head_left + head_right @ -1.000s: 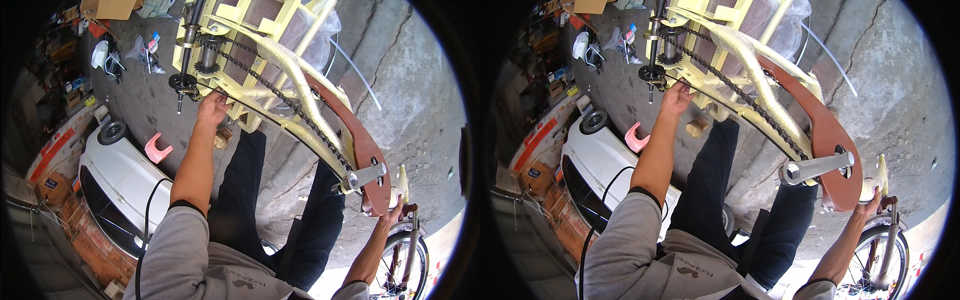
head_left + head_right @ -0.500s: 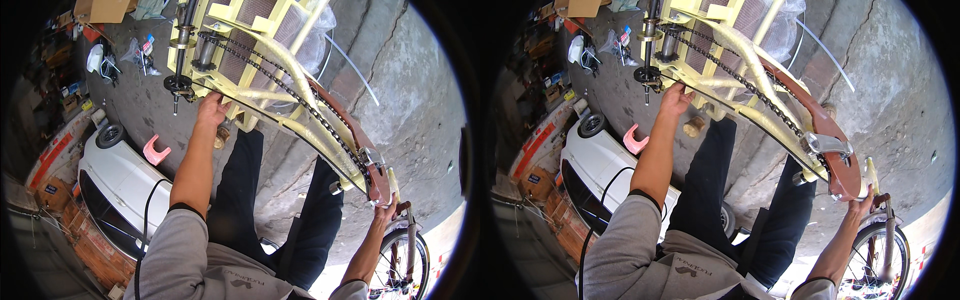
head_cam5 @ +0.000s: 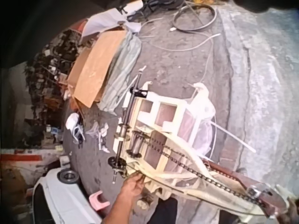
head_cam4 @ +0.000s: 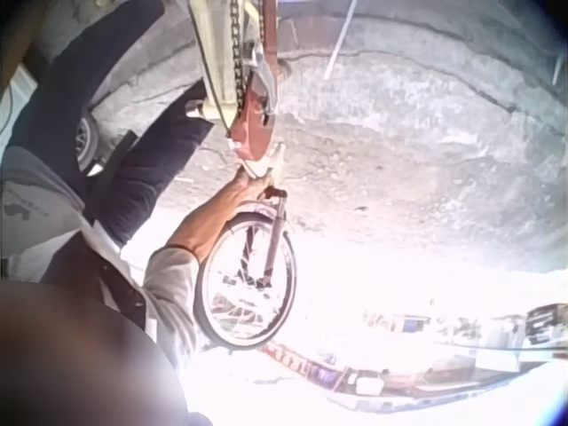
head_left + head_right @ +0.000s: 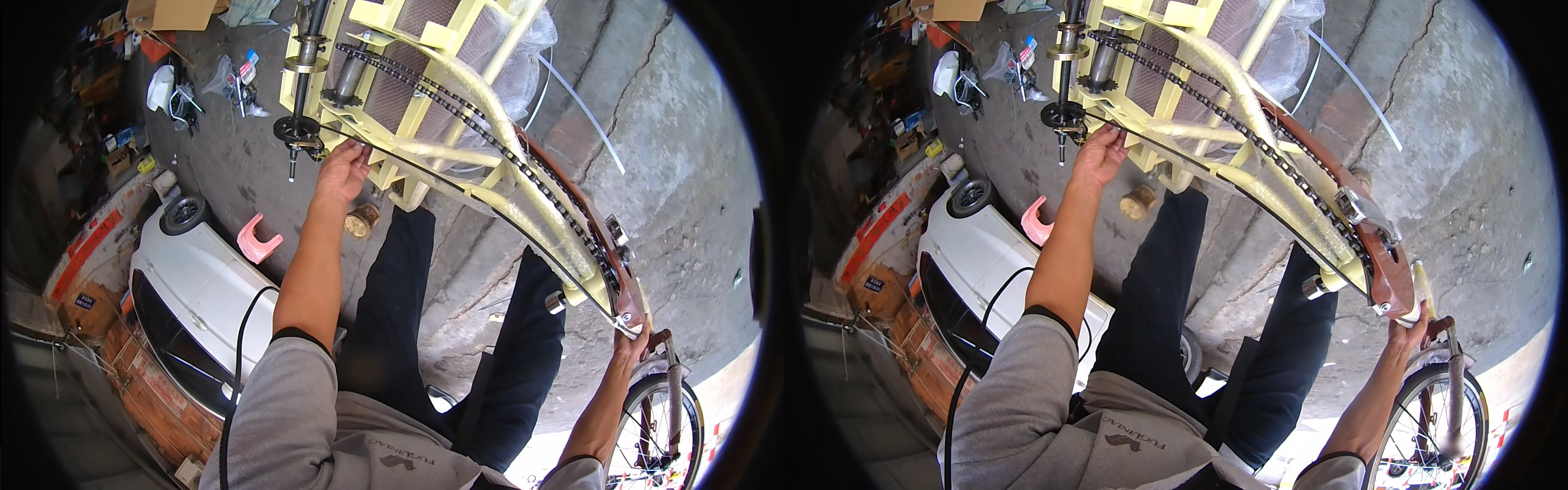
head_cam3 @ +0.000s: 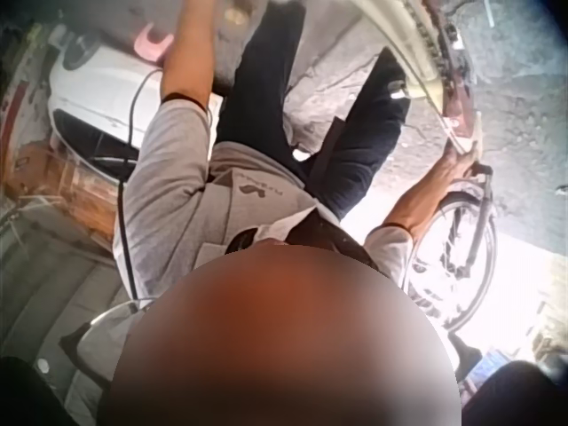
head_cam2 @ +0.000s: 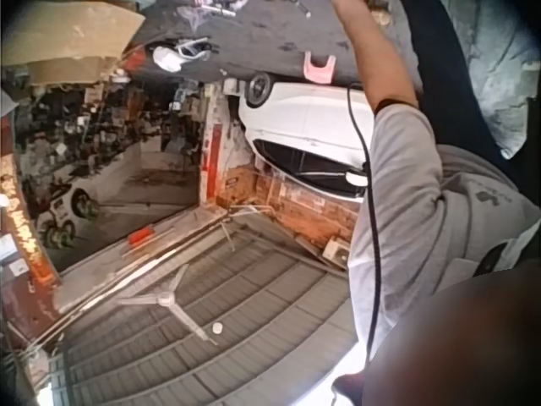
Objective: The person assembles a bicycle by routing cables, attaching the chain, and tightening bolts on the frame and crankset. The person uses a wrench and hands to secure components and align the drivetrain on an upside-down bicycle frame.
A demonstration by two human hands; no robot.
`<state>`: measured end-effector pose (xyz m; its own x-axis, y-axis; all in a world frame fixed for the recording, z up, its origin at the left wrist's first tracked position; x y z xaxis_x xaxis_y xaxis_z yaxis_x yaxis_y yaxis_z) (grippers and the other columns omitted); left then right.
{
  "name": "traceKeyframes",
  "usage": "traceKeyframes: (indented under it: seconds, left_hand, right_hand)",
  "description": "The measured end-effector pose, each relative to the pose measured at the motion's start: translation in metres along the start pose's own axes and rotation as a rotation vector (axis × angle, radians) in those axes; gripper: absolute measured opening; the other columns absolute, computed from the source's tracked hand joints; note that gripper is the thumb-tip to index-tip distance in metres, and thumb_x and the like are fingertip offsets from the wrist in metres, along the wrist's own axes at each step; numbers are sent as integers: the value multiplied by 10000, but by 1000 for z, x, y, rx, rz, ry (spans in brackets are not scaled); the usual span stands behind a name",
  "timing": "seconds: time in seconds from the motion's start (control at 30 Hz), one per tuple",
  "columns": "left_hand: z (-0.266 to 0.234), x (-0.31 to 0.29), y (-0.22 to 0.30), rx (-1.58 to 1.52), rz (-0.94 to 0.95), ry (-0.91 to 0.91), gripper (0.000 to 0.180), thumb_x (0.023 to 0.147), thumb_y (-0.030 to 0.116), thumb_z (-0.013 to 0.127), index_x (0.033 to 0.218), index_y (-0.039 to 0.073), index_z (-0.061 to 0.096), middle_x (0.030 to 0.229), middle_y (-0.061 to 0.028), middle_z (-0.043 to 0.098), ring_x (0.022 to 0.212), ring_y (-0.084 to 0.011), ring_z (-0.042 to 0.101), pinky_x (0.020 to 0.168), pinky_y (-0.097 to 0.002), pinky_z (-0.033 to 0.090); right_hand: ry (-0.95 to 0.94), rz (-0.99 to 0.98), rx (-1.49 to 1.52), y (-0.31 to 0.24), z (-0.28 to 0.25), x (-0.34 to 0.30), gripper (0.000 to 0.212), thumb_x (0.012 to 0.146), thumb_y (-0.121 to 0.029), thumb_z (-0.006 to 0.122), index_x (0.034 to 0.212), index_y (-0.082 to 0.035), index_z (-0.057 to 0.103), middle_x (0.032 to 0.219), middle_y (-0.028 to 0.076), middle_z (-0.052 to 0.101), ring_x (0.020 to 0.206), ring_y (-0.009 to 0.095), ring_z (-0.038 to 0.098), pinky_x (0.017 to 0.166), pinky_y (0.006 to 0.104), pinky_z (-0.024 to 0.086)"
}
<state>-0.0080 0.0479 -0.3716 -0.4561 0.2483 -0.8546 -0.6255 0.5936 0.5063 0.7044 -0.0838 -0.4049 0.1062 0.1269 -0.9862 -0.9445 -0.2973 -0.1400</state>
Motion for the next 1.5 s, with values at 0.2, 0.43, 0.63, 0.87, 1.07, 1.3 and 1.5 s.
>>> traceKeyframes:
  seconds: [0.2, 0.43, 0.63, 0.87, 1.07, 1.3, 1.5]
  left_hand:
    - [3, -7, -3, 199, 76, 24, 201, 897, 35, 607, 1085, 54, 539, 1004, -64, 629, 909, -192, 619, 845, -359, 507]
    - [12, -8, 0, 365, 96, 3, 130, 901, 60, 605, 1023, 83, 566, 946, -37, 629, 818, -158, 587, 749, -333, 465]
    - [13, -3, -4, 216, 135, -39, 75, 905, 25, 595, 979, 34, 583, 905, -54, 630, 803, -150, 605, 711, -292, 505]
    - [5, 6, 6, 273, 122, -121, 42, 900, 26, 606, 940, 32, 593, 858, -55, 631, 756, -148, 596, 720, -301, 523]
    - [1, 12, 11, 305, 97, -225, 44, 905, 42, 609, 945, 34, 593, 869, -62, 630, 756, -148, 586, 728, -293, 518]
    - [0, 9, -3, 165, 67, -166, 99, 925, 44, 562, 1023, 30, 567, 966, -88, 624, 870, -204, 597, 809, -383, 509]
    - [-1, 13, -4, 158, 45, -175, 175, 931, 12, 494, 1092, 36, 556, 1066, -97, 615, 937, -215, 609, 867, -414, 513]
  right_hand:
    - [-61, 33, 85, -12, -20, 13, 505, 962, -213, 462, 1377, 64, 382, 1387, 233, 462, 1271, 357, 466, 1081, 529, 351]
    - [-152, 60, 59, -23, -39, 23, 450, 906, -132, 473, 1297, 88, 442, 1280, 237, 537, 1174, 347, 538, 1018, 532, 429]
    - [-26, -22, -45, -25, -33, 15, 461, 849, -75, 520, 1278, 79, 452, 1223, 225, 568, 1115, 338, 569, 1004, 549, 432]
    - [-91, -11, 6, -26, -33, 18, 407, 944, -129, 426, 1318, 21, 488, 1326, 218, 534, 1226, 353, 511, 1059, 553, 368]
    - [19, -92, -21, -23, -29, 16, 457, 949, -168, 404, 1373, 1, 430, 1394, 207, 473, 1271, 382, 458, 1074, 589, 328]
    - [-114, -56, -39, -13, -19, 10, 418, 947, -198, 470, 1270, 66, 495, 1234, 226, 586, 1119, 340, 585, 995, 551, 445]
    - [-17, -162, -37, -20, -9, 4, 460, 940, -232, 514, 1293, 60, 476, 1268, 214, 570, 1166, 331, 556, 1006, 529, 441]
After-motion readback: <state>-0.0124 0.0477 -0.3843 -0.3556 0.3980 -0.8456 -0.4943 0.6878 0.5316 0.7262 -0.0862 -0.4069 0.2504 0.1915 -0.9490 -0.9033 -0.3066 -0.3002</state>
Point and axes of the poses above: each hand's wrist, its own x-axis towards the middle knuckle, its own z-axis out of the palm, y = z × x, the point moved 1 cm from there along x, towards the middle knuckle
